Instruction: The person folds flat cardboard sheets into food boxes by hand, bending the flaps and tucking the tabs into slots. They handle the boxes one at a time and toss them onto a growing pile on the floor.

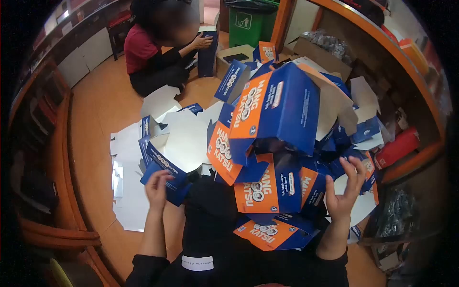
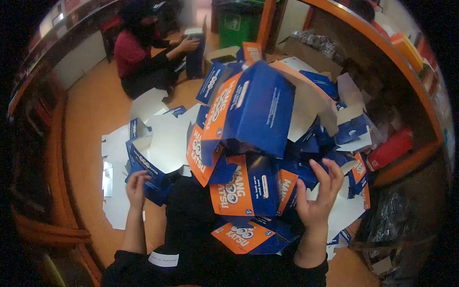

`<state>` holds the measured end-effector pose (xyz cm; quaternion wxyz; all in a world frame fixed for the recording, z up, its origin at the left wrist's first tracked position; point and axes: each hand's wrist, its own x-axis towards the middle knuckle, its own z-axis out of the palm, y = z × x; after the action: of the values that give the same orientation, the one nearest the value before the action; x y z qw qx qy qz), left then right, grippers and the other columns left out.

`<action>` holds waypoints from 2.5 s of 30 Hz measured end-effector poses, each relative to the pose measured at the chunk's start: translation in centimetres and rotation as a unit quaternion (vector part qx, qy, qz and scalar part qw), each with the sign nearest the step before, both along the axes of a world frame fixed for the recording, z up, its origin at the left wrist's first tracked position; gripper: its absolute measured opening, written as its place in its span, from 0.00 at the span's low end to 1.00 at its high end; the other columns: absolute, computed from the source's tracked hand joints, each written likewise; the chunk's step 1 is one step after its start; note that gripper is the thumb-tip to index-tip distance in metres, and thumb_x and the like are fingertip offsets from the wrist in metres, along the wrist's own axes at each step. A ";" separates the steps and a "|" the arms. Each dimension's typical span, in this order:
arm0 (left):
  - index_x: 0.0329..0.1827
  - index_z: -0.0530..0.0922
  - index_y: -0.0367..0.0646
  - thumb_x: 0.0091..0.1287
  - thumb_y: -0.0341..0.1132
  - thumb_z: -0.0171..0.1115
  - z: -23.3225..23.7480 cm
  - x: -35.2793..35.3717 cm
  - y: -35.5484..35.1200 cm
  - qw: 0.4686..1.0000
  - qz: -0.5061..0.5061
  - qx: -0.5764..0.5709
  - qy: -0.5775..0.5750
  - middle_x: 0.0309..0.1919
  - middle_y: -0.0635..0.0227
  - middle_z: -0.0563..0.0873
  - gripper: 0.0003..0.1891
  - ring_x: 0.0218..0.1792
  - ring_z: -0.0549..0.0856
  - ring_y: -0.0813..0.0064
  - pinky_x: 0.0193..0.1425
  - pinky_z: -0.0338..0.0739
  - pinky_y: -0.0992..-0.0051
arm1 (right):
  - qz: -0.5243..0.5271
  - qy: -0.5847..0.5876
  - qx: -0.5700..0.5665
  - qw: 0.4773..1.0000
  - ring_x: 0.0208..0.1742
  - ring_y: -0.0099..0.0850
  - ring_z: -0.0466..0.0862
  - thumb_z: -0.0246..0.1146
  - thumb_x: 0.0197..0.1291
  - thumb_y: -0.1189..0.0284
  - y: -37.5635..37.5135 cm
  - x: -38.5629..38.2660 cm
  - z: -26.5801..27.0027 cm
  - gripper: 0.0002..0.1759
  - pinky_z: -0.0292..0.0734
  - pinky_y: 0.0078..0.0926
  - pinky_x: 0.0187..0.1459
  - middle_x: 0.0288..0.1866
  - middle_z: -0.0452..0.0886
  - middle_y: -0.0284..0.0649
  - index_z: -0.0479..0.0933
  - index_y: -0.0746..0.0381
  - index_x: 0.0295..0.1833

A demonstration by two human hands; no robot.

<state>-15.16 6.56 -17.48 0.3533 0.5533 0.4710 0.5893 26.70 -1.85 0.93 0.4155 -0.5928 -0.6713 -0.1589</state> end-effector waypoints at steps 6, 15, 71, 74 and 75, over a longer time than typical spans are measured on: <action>0.53 0.68 0.39 0.57 0.24 0.53 -10.8 -9.6 -0.9 0.881 0.426 -0.040 0.200 0.50 0.58 0.72 0.18 0.43 0.72 0.69 0.47 0.69 0.70 | -0.031 0.009 -0.028 0.999 0.58 0.41 0.67 0.61 0.48 0.79 -1.8 3.1 -1.9 0.25 0.60 0.36 0.60 0.57 0.64 0.48 0.70 0.63 0.55; 0.63 0.63 0.45 0.54 0.51 0.63 -17.0 -9.2 -4.7 0.685 0.260 -0.458 0.503 0.64 0.55 0.64 0.35 0.62 0.66 0.53 0.59 0.66 0.55 | -0.041 0.005 0.020 0.999 0.61 0.36 0.66 0.51 0.62 0.79 -4.1 5.6 -1.2 0.21 0.64 0.32 0.60 0.61 0.60 0.48 0.60 0.66 0.61; 0.43 0.76 0.44 0.65 0.31 0.53 19.0 21.4 -5.6 0.814 -0.557 0.146 0.081 0.26 0.63 0.82 0.07 0.27 0.82 0.67 0.32 0.74 0.75 | 0.143 -0.075 0.049 0.986 0.45 0.24 0.70 0.70 0.43 0.55 -9.5 -0.8 3.1 0.16 0.52 0.51 0.65 0.34 0.62 0.23 0.68 0.33 0.34; 0.43 0.76 0.43 0.66 0.31 0.52 19.1 22.1 -6.5 0.813 -0.568 0.113 0.063 0.26 0.62 0.82 0.07 0.27 0.82 0.67 0.33 0.74 0.75 | 0.115 -0.070 0.063 0.989 0.40 0.20 0.69 0.71 0.43 0.61 -9.6 -0.9 4.1 0.16 0.54 0.46 0.63 0.32 0.59 0.24 0.70 0.31 0.32; 0.43 0.76 0.42 0.66 0.31 0.52 19.3 22.3 -6.7 0.817 -0.562 0.116 0.055 0.26 0.62 0.82 0.07 0.26 0.82 0.66 0.32 0.74 0.75 | 0.116 -0.059 0.086 0.988 0.39 0.20 0.68 0.72 0.43 0.63 -9.6 -0.7 4.1 0.17 0.54 0.45 0.63 0.32 0.59 0.24 0.70 0.31 0.32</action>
<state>7.15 -0.18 1.81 0.5298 0.7902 0.0248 0.3071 26.05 -11.45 5.04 0.4398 -0.4629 -0.7427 -0.2018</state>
